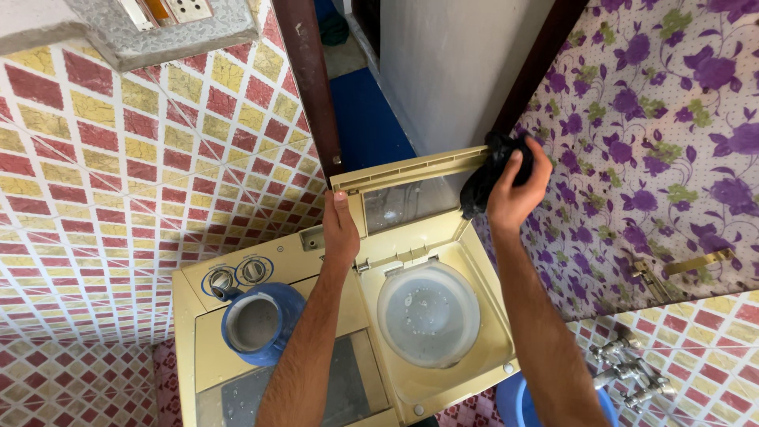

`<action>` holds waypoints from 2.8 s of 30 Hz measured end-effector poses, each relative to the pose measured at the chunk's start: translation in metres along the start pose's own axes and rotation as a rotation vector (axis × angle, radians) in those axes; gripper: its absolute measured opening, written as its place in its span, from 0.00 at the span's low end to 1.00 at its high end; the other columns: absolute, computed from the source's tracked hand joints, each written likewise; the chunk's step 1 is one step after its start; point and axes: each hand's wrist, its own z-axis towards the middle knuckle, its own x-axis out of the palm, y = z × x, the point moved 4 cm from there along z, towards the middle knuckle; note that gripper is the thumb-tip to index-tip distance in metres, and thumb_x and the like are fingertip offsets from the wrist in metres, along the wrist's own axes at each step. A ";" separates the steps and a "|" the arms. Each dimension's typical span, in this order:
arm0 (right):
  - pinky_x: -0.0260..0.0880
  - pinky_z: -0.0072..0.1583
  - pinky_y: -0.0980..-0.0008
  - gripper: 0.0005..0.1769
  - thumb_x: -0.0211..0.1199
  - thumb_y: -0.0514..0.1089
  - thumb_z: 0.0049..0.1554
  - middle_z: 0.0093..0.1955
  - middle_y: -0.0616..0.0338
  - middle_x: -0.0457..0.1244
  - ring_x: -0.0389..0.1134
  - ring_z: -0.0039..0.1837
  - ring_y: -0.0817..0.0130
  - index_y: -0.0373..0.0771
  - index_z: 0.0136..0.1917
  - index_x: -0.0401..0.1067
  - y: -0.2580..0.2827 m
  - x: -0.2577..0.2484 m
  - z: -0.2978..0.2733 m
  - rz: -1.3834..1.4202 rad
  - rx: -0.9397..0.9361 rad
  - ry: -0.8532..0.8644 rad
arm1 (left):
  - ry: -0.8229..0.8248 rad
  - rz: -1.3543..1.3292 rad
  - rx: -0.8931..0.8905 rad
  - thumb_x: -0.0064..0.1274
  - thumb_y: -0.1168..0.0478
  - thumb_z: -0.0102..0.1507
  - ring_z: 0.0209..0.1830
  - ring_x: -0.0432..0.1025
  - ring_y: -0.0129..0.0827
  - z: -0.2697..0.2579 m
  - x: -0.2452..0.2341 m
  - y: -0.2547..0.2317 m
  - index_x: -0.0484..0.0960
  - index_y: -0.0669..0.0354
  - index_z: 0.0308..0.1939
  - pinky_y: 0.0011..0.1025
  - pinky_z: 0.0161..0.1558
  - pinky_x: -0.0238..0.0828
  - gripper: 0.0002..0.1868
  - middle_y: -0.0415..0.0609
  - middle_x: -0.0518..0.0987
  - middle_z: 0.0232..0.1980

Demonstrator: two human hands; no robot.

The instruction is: The person cleans a washing machine by wiping the interior and exterior surfaces with a cloth, then pours water into the basin using a pitcher and wipes it again.

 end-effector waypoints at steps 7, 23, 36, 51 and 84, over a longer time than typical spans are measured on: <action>0.66 0.73 0.58 0.19 0.58 0.31 0.63 0.66 0.49 0.64 0.67 0.69 0.56 0.30 0.67 0.69 -0.004 0.012 -0.026 0.076 0.112 -0.076 | -0.022 0.014 0.093 0.25 0.38 0.78 0.69 0.61 0.46 0.001 0.001 0.021 0.59 0.75 0.71 0.40 0.70 0.54 0.39 0.64 0.67 0.68; 0.73 0.64 0.58 0.17 0.61 0.28 0.58 0.59 0.40 0.70 0.74 0.60 0.49 0.28 0.61 0.72 -0.005 0.023 -0.045 -0.027 0.242 0.115 | 0.027 0.026 -0.072 0.21 0.33 0.73 0.76 0.56 0.56 0.002 0.002 0.016 0.55 0.78 0.74 0.43 0.75 0.49 0.47 0.72 0.61 0.74; 0.71 0.67 0.56 0.24 0.59 0.25 0.54 0.70 0.42 0.65 0.68 0.66 0.46 0.29 0.65 0.73 0.089 0.053 -0.102 0.068 -0.066 0.540 | 0.007 0.068 0.058 0.26 0.40 0.76 0.65 0.68 0.44 -0.001 -0.006 -0.006 0.66 0.69 0.69 0.37 0.66 0.61 0.35 0.62 0.74 0.64; 0.66 0.70 0.51 0.24 0.55 0.25 0.55 0.69 0.32 0.61 0.65 0.70 0.37 0.25 0.66 0.65 0.056 0.038 -0.062 -0.064 -0.088 0.351 | -0.072 0.308 0.370 0.54 0.66 0.65 0.43 0.76 0.44 -0.136 0.033 -0.139 0.73 0.64 0.49 0.38 0.45 0.76 0.11 0.57 0.79 0.51; 0.65 0.77 0.49 0.26 0.53 0.22 0.59 0.70 0.33 0.62 0.65 0.71 0.38 0.23 0.71 0.63 -0.022 0.034 -0.062 -0.071 -0.306 0.576 | 0.547 -0.020 0.351 0.52 0.55 0.67 0.45 0.78 0.38 -0.271 -0.017 -0.282 0.82 0.51 0.52 0.36 0.45 0.75 0.12 0.47 0.82 0.49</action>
